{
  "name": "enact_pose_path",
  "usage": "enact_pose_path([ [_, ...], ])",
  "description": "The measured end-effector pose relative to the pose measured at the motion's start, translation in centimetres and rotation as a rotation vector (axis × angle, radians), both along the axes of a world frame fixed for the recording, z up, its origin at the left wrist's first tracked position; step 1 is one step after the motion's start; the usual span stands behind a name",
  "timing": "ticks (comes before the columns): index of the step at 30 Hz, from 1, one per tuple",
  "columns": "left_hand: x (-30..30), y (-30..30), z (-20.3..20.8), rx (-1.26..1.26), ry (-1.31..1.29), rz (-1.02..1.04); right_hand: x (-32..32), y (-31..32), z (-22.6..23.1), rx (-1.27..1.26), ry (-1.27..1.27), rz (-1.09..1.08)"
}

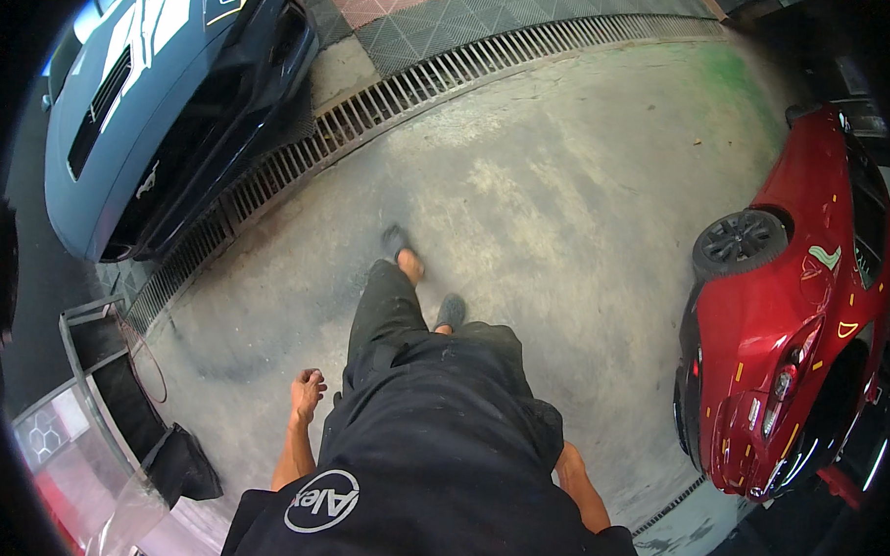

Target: The person removes a plastic cover from the engine bay, then walks to the front of a blue car to inspect and reattach the front bumper. They repeatedly press and align the bumper edges to secure it in place.

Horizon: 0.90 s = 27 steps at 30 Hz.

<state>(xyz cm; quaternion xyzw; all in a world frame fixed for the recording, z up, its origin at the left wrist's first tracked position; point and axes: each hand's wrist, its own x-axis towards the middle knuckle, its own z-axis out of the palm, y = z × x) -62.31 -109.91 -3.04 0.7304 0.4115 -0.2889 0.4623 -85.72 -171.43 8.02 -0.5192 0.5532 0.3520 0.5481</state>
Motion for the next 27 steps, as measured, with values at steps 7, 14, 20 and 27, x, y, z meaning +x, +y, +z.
enact_pose_path([
  [7, 13.9, -3.2, -5.1, -0.037, 0.145, -0.085, 10.8, 0.9, 0.2, -0.028, 0.025, -0.048],
  [14, 35.7, -5.9, -8.9, -0.038, -0.100, -0.193, 26.2, 0.5, 2.9, -0.059, 0.045, 0.010],
  [20, 54.2, -8.3, -0.1, -0.072, -0.373, -0.162, 37.2, -0.9, 4.2, -0.078, 0.032, 0.097],
  [27, 53.9, -3.9, -4.9, -0.069, -0.188, -0.050, 45.9, -2.0, 4.3, -0.052, 0.012, 0.125],
])
